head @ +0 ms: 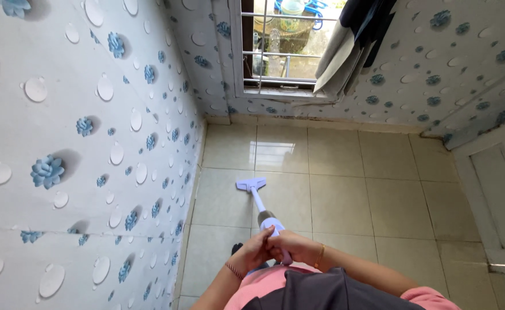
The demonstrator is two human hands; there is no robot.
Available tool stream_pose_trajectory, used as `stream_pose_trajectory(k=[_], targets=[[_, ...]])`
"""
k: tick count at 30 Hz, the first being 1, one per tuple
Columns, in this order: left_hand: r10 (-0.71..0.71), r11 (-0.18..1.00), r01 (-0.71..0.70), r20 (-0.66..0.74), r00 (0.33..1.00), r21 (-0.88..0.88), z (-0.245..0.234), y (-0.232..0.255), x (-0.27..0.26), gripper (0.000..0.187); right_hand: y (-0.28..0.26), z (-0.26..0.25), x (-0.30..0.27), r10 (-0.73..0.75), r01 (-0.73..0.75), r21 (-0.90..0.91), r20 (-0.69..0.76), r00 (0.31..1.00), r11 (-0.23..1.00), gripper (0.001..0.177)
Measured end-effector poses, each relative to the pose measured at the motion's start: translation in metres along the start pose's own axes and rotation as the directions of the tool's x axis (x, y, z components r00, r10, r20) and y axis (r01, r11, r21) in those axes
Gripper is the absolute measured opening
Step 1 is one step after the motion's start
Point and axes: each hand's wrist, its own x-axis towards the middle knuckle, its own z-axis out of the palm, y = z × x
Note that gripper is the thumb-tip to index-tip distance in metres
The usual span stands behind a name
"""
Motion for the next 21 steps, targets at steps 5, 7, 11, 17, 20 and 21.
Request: stream_pose_trajectory(k=[5, 7, 11, 17, 20, 21], targets=[[-0.028, 0.999, 0.027, -0.025, 0.999, -0.042, 0.013, -0.013, -0.024, 0.045, 0.021, 0.004, -0.003, -0.003, 0.004, -0.042, 0.025, 1.000, 0.999, 0.015], [-0.019, 0.999, 0.017, -0.045, 0.999, -0.034, 0.006, -0.016, -0.016, 0.046, 0.023, -0.001, 0.007, -0.005, 0.006, -0.088, 0.002, 1.000, 0.996, 0.015], [0.120, 0.992, -0.110, -0.176, 0.977, 0.065, -0.032, -0.027, 0.021, 0.047, 0.029, -0.011, 0.047, -0.075, 0.069, -0.161, -0.029, 0.997, 0.985, 0.020], [0.145, 0.982, -0.095, -0.330, 0.933, 0.164, -0.046, 0.008, 0.016, 0.047, 0.021, 0.008, 0.086, -0.130, 0.120, -0.163, -0.054, 0.990, 0.979, 0.025], [0.090, 0.981, -0.041, -0.255, 0.963, 0.191, -0.048, 0.031, -0.013, 0.050, -0.001, 0.045, 0.068, -0.102, 0.089, -0.161, -0.078, 0.992, 0.983, 0.025], [0.044, 0.985, -0.008, -0.201, 0.979, 0.174, -0.051, 0.033, -0.025, 0.052, -0.003, 0.059, 0.060, -0.058, 0.046, -0.140, -0.084, 0.995, 0.989, 0.023]])
